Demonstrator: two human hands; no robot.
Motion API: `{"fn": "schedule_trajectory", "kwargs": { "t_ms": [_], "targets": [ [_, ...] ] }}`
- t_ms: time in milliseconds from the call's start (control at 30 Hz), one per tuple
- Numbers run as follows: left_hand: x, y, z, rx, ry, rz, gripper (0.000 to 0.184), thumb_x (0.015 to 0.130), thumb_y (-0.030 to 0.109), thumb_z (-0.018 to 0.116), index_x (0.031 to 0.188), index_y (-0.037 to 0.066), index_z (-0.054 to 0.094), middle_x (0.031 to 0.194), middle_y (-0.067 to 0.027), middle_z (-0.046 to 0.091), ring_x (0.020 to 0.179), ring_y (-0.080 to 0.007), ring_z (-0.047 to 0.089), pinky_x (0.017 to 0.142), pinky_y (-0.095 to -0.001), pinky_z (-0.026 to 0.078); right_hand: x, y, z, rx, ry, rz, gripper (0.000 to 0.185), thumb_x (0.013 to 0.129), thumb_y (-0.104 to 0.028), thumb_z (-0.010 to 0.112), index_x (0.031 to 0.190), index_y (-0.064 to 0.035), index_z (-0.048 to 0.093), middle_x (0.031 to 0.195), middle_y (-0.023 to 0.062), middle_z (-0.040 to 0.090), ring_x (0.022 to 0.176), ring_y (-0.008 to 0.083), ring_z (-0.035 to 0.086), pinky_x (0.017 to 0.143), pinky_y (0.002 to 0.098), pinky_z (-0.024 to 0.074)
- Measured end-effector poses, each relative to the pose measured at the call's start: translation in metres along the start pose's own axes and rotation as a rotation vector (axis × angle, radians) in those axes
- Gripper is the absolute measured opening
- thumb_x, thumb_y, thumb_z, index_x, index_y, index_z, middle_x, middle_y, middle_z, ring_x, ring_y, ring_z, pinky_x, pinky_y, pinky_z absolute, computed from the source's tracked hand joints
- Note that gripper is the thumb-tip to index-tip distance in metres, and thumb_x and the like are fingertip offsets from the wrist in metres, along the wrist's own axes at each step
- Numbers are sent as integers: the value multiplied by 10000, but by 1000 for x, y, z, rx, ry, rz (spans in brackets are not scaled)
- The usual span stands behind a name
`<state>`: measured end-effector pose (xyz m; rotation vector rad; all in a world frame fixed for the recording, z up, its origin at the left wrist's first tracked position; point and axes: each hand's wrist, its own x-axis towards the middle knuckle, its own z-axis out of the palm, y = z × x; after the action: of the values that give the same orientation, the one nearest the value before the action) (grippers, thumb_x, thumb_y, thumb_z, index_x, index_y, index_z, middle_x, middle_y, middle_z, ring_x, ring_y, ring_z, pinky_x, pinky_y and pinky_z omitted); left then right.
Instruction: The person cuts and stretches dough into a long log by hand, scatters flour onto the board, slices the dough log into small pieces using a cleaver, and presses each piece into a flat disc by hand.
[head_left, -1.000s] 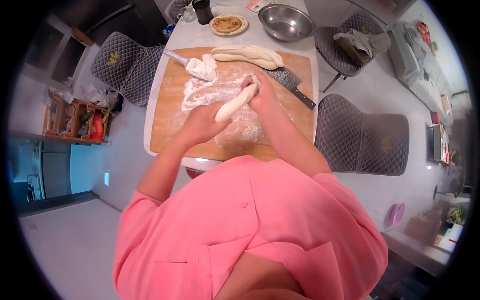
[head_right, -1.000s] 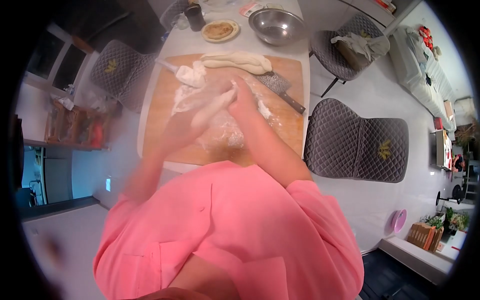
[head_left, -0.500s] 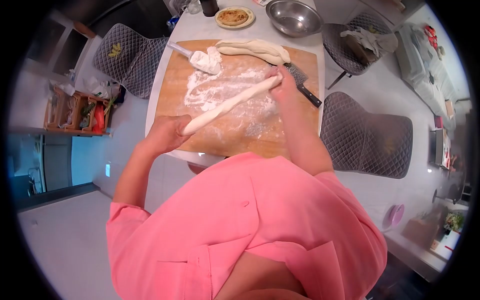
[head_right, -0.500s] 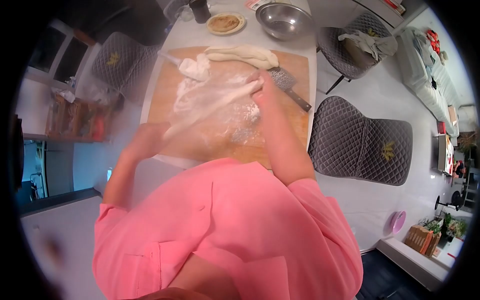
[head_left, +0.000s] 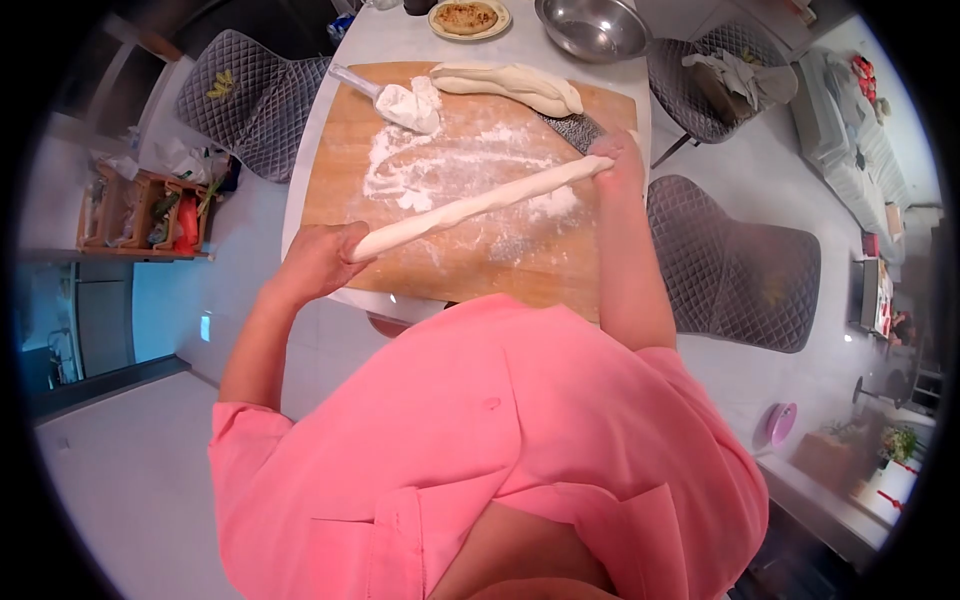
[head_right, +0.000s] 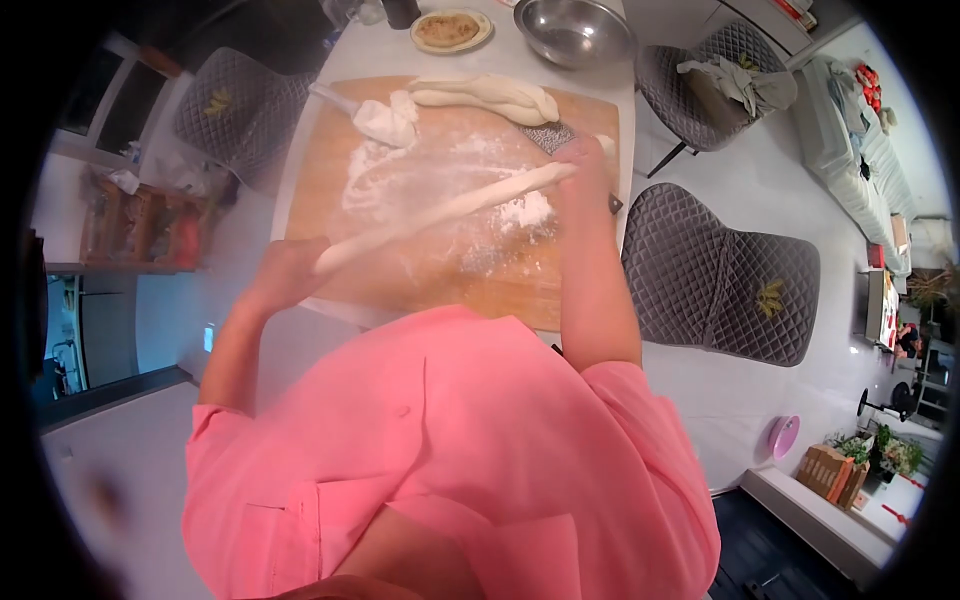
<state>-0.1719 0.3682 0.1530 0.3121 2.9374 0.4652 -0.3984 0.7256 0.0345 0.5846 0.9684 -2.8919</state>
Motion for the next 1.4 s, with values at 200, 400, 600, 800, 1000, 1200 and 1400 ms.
{"fn": "schedule_trajectory", "kwargs": {
  "t_ms": [200, 400, 600, 800, 1000, 1200, 1400],
  "targets": [
    [-1, -8, 5, 30, -16, -4, 190, 828, 267, 688, 829, 116, 572, 731, -131, 630, 718, -380, 603, 621, -463, 456, -17, -31, -4, -88, 294, -93, 274, 894, -46, 596, 733, -126, 390, 601, -21, 362, 460, 119, 346, 469, 264, 353],
    [-3, -19, 12, -10, -95, -39, 176, 813, 266, 695, 843, 125, 593, 744, -122, 639, 738, -364, 616, 640, -459, 460, -5, -54, -73, 148, 120, -68, 262, 927, -113, 593, 735, -134, 415, 592, -36, 364, 475, 87, 369, 462, 250, 352],
    [1, -39, 29, 73, -152, -49, 181, 778, 225, 714, 848, 107, 595, 761, -120, 648, 765, -357, 624, 667, -458, 475, -46, -12, -104, -483, 228, -60, 176, 917, -143, 626, 801, -85, 507, 617, 25, 489, 485, 138, 470, 475, 308, 415],
    [14, -71, 58, 187, -133, 71, 220, 711, 121, 714, 884, 81, 584, 842, -123, 636, 846, -339, 622, 720, -449, 478, -82, 26, -131, -438, 186, -41, 138, 919, -134, 629, 900, -60, 513, 678, 36, 504, 590, 164, 530, 628, 403, 515],
    [52, -94, 70, 280, -104, 134, 243, 696, 72, 690, 928, 101, 623, 1042, -103, 580, 1042, -298, 549, 890, -433, 424, -79, 22, -147, -804, 186, -82, 231, 872, -95, 639, 1057, 14, 551, 897, 88, 609, 780, 210, 632, 756, 380, 524],
    [99, -27, 124, 23, -379, 34, 385, 695, 222, 781, 1028, 77, 652, 1119, -132, 573, 1054, -330, 537, 929, -440, 425, -106, 13, -125, -1678, -64, -349, 301, 856, -82, 575, 1135, 32, 571, 1065, 209, 632, 960, 305, 631, 866, 384, 479],
    [95, 51, 195, -203, -10, 222, 452, 696, 219, 771, 1080, 77, 579, 1079, -111, 558, 1030, -311, 523, 875, -429, 430, -54, 50, -102, -1867, -69, -382, 299, 883, -108, 547, 1154, 17, 567, 1060, 200, 637, 990, 312, 632, 866, 386, 488]
  ]
}}
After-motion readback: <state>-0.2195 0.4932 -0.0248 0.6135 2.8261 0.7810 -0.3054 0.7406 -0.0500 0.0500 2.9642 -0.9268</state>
